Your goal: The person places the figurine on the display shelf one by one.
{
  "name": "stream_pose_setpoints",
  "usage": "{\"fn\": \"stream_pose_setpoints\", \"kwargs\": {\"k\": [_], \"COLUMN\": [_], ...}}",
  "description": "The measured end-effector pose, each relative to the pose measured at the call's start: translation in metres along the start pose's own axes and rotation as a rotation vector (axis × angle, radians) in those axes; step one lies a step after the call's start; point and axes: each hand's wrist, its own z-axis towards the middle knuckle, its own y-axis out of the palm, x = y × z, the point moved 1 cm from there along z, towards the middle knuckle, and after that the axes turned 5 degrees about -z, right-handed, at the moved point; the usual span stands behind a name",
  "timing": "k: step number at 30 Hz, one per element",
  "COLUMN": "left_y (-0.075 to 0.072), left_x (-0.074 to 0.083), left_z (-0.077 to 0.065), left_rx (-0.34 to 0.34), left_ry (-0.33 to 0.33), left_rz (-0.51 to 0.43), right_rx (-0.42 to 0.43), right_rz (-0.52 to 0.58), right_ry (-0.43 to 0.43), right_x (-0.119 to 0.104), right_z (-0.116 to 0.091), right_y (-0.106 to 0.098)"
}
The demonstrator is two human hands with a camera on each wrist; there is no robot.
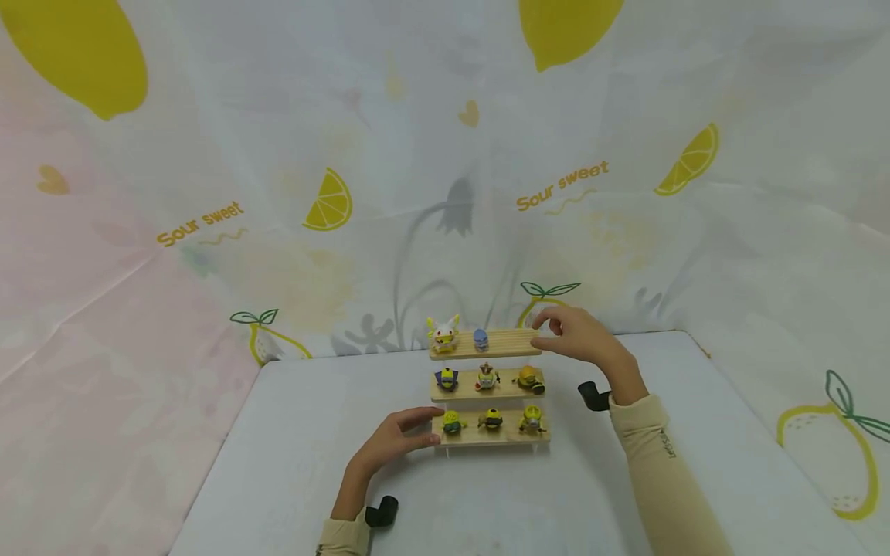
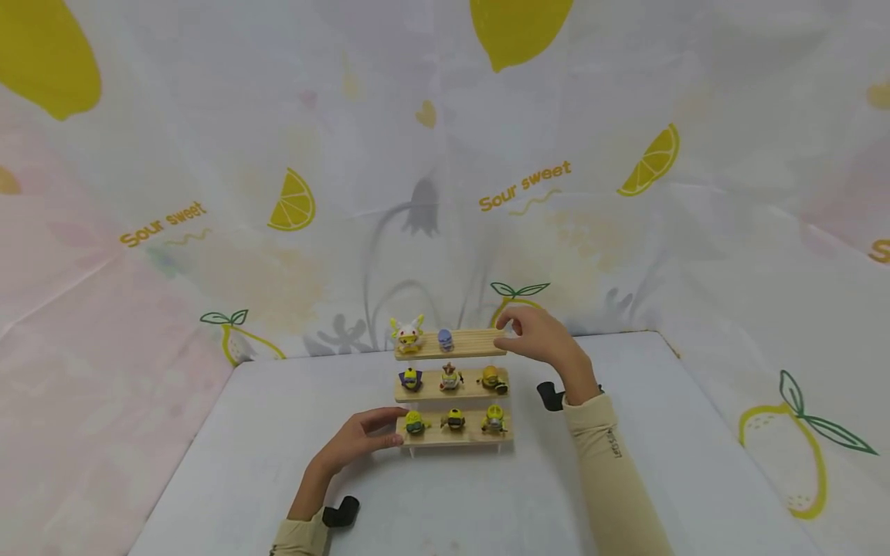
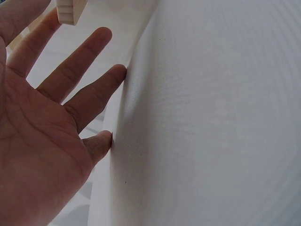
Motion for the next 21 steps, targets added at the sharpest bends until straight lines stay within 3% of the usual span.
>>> {"fn": "stream_pose_setpoints", "kwargs": {"k": [21], "left_y": [-0.001], "left_x": [-0.001], "left_z": [-0.001], "left_rx": [0.003], "left_ry": [0.004], "left_rz": [0.000], "right_rx": [0.068], "right_rz": [-0.028], "right_ry": [-0.041], "right_x": [0.047], "right_z": [-0.041], "right_y": [0.010]}}
